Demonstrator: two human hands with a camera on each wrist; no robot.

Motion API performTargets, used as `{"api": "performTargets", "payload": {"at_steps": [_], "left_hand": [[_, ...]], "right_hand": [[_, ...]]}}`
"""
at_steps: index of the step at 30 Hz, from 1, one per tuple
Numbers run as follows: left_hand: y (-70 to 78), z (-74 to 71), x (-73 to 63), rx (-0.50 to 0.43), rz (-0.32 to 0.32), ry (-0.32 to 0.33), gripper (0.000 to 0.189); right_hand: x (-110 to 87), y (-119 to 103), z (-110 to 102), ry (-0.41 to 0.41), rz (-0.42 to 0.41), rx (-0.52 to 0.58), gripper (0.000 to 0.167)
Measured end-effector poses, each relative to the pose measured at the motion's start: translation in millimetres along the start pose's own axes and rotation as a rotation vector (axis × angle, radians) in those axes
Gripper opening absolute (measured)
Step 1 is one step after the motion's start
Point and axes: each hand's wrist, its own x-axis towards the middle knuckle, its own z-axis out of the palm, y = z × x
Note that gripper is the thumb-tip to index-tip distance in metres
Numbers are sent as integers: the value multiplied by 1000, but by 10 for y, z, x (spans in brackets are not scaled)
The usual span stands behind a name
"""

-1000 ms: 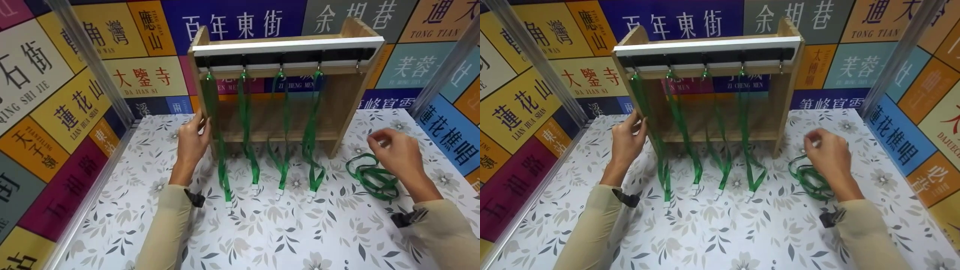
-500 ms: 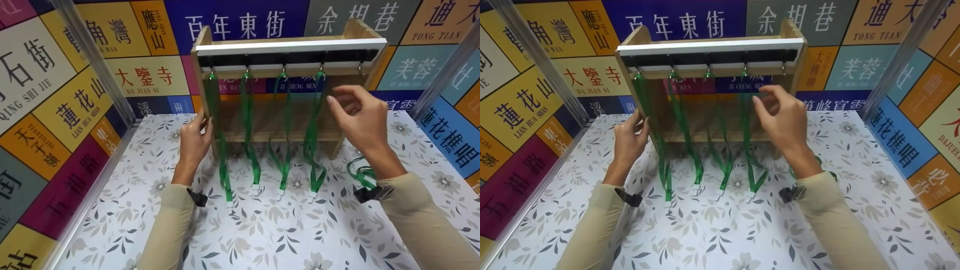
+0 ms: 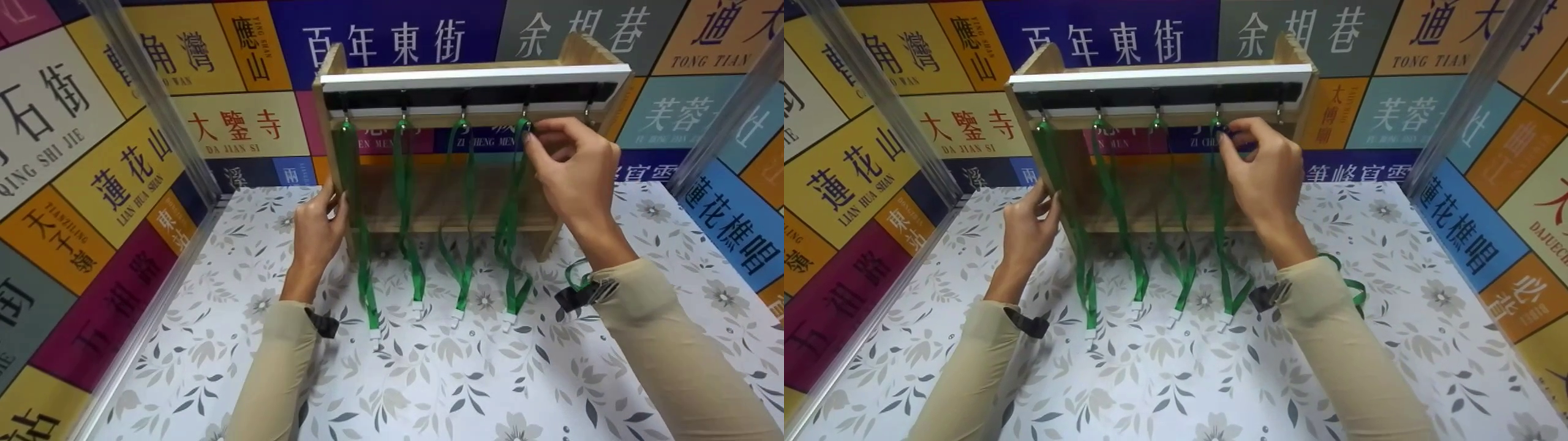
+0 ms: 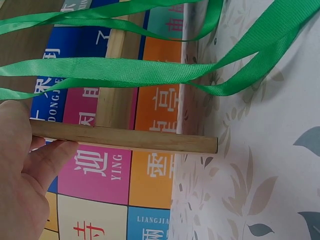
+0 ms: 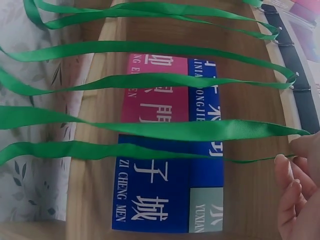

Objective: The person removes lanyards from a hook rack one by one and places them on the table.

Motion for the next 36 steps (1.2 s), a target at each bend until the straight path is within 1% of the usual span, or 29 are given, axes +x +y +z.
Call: {"api": "performTargets", "payload": {"at_steps": [3,6,12,16,18,21,25,28,32,36], "left_hand": [[4,-5,-2,7,-2,-2,41],[8,-11,-2,3,-15,-13,44],[7,-6,1,1,-12,-6,42],[-1,1,6,-6,-3,-5,41],[-5,5,7,-7,-3,-6,42],[-10,4,2,-15,-2,3,41],[-4,8,-8,-19,-2,3,41],[9,9,-9,-15,-15,-12,42],[25,0,-12,-15,-47,-19,45],[30,8,-11,-19,-55,-17,47]], "right_hand": [[23,-69,2,21,-3,2,18],[21,-183,-35,49,-5,17,17],[-15,-465,-199,72,-28,50,16],[-20,-547,-342,81,-37,66,16],[-14,-546,-416,94,-36,65,16],[-5,-513,-532,118,-12,59,17],[-10,-406,-713,133,12,6,21],[0,-318,-860,145,8,-17,23],[58,-255,-1011,161,-4,6,23],[85,-254,-1071,135,-13,23,23]]}}
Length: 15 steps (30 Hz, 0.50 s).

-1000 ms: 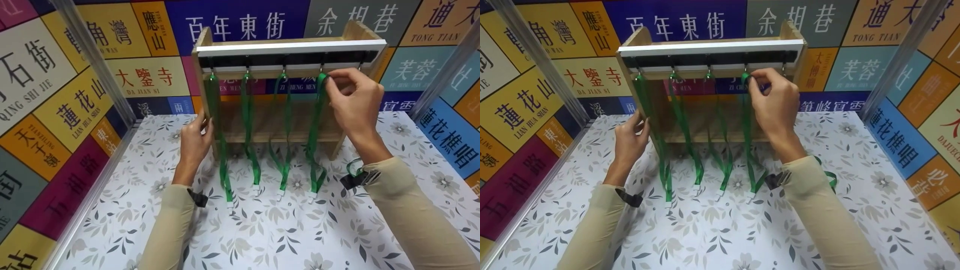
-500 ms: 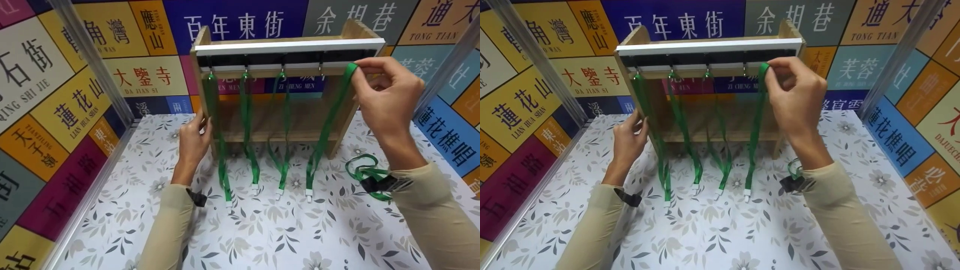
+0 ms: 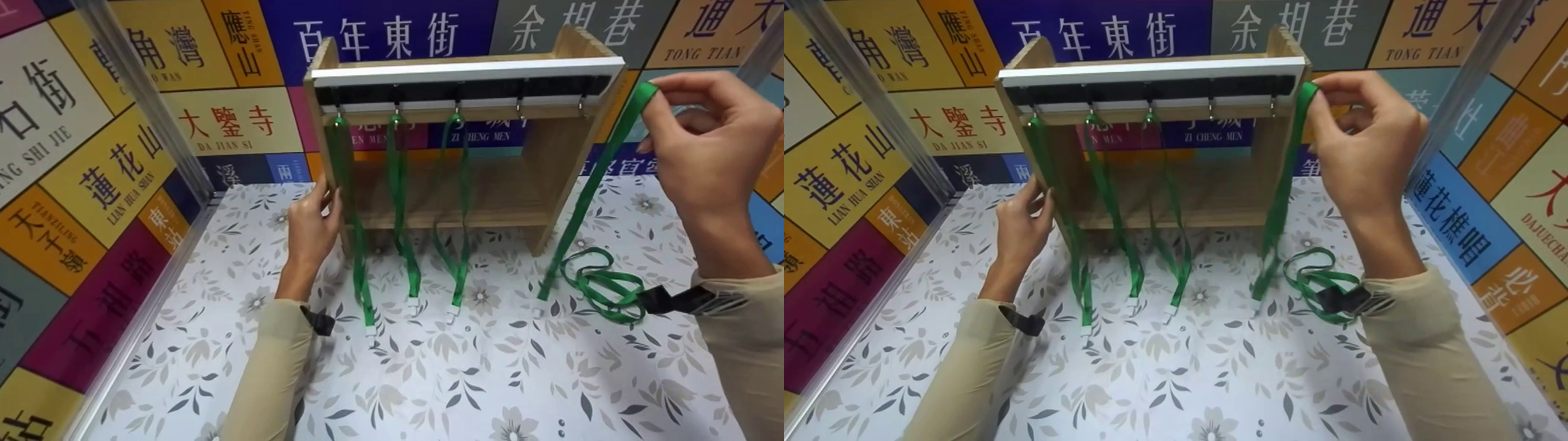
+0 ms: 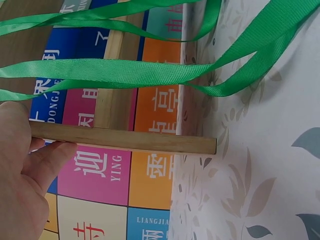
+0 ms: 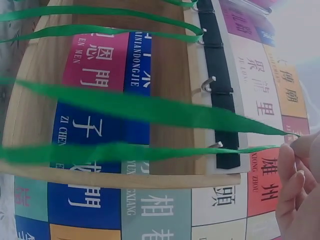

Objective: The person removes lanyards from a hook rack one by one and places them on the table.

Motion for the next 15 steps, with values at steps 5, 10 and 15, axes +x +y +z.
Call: {"api": "performTargets", "payload": {"at_steps": [5,10,15], "left_hand": [[-17,9,14,-3,16,0,44],[-32,5,5,-12,20,11,44],[-23,-14,1,-10,14,7,47]], "right_hand": [[-48,-25,14,-48,4,19,22],[-66,27,36,-83,-11,21,23],[-85,75,14,-80,-7,29,23]]}}
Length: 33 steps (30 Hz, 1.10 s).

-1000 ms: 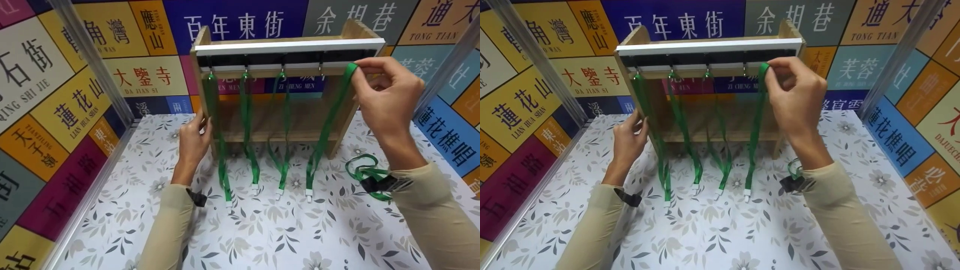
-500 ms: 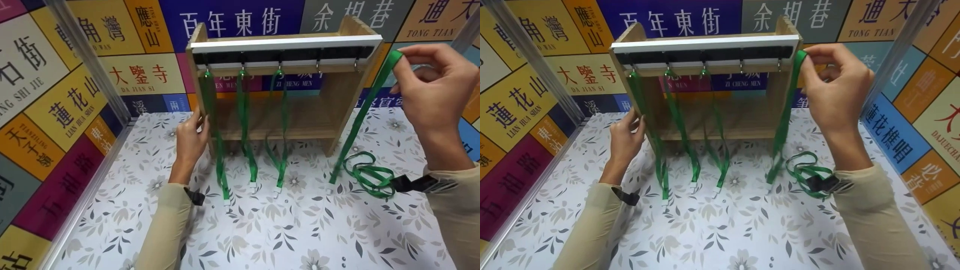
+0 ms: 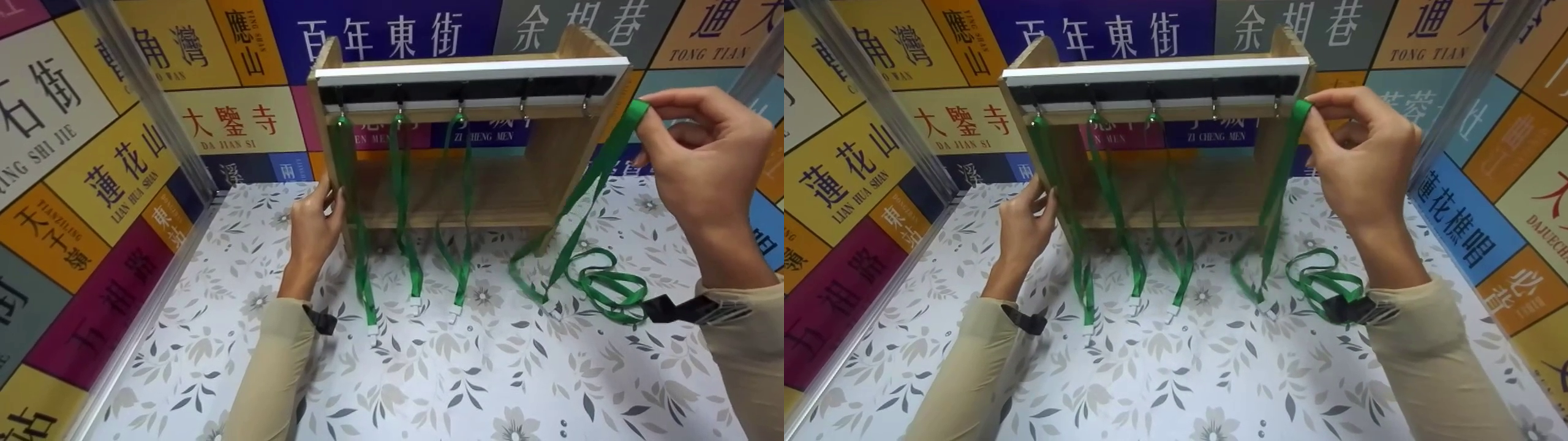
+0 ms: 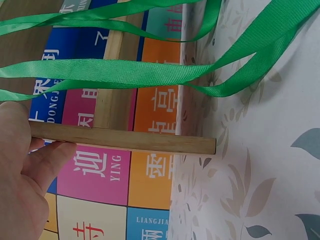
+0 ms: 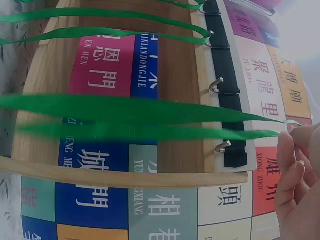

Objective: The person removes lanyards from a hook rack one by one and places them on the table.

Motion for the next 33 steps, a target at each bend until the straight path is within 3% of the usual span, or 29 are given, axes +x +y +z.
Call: {"api": "performTargets", "payload": {"at_steps": [16,33], "left_hand": [[-2,8,-17,39,7,4,44],[-13,10,-13,10,5,5,45]], "right_hand": [[-353,231,-162,-40,32,-78,23],[-670,573,-448,4,188,-234,22]]}}
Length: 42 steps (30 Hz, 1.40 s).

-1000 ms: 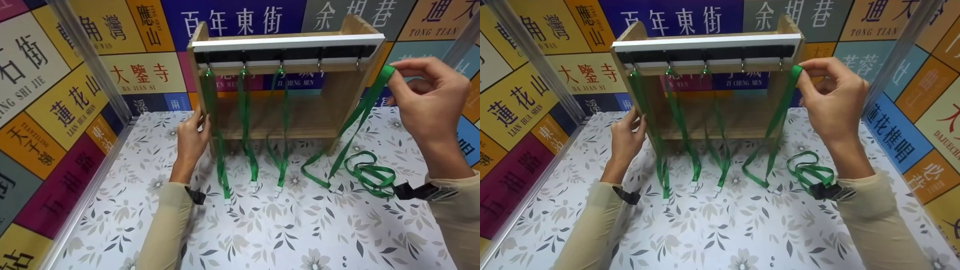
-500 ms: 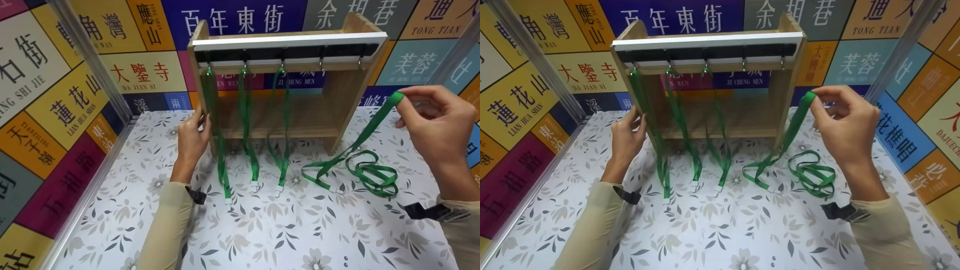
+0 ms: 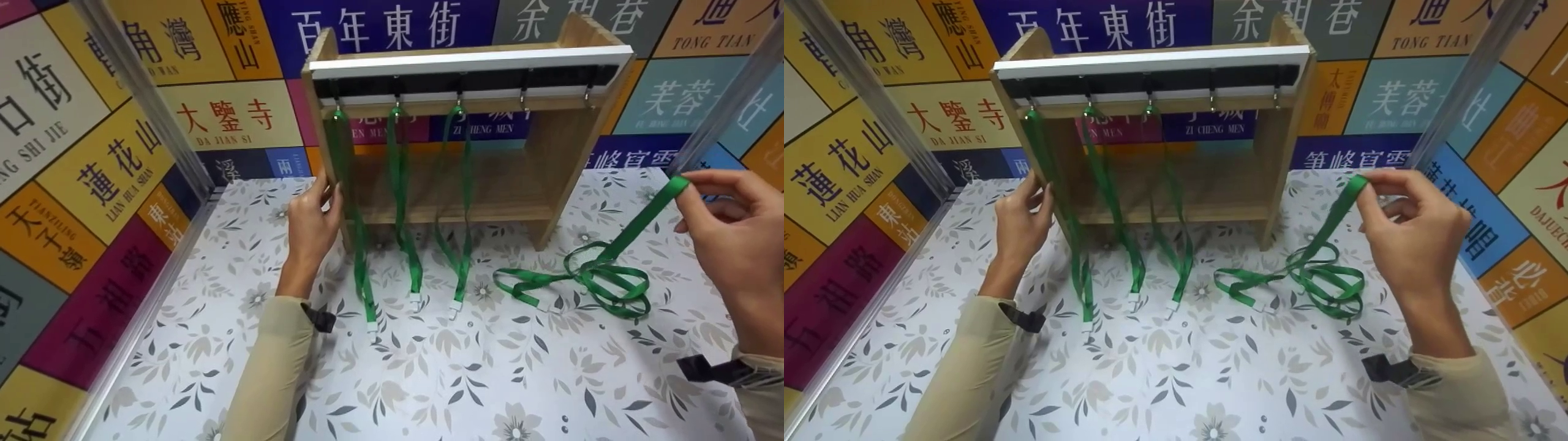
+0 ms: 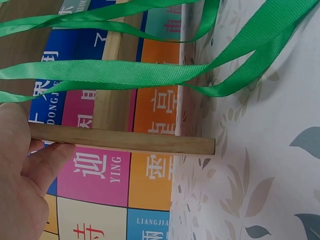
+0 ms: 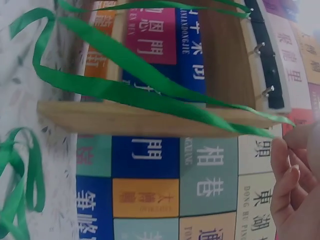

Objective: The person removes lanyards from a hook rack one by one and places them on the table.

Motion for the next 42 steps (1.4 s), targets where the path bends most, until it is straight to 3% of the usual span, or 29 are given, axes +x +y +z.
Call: {"api": "performTargets", "payload": {"at_steps": [3,10,18,24,27,32,38,42], "left_hand": [[-9,-3,-4,-3,10,11,45],[-9,-3,-1,4,20,22,43],[-6,-5,3,8,3,13,42],[3,3,1,9,1,14,42],[2,9,3,2,4,17,43],[13,15,-2,-14,6,12,47],[14,5,-12,6,27,17,46],[-3,-5,-17,20,9,13,47]], "right_hand": [[-72,107,33,-47,-8,-21,20],[-260,361,234,-350,-129,36,16],[-351,334,723,-610,-92,42,12],[-287,511,1160,-865,-53,-57,13],[-256,611,1318,-904,-59,-150,14],[-244,699,1443,-888,-76,-266,16],[-233,713,1467,-907,-120,-253,15],[-183,619,1403,-945,-65,-238,21]]}}
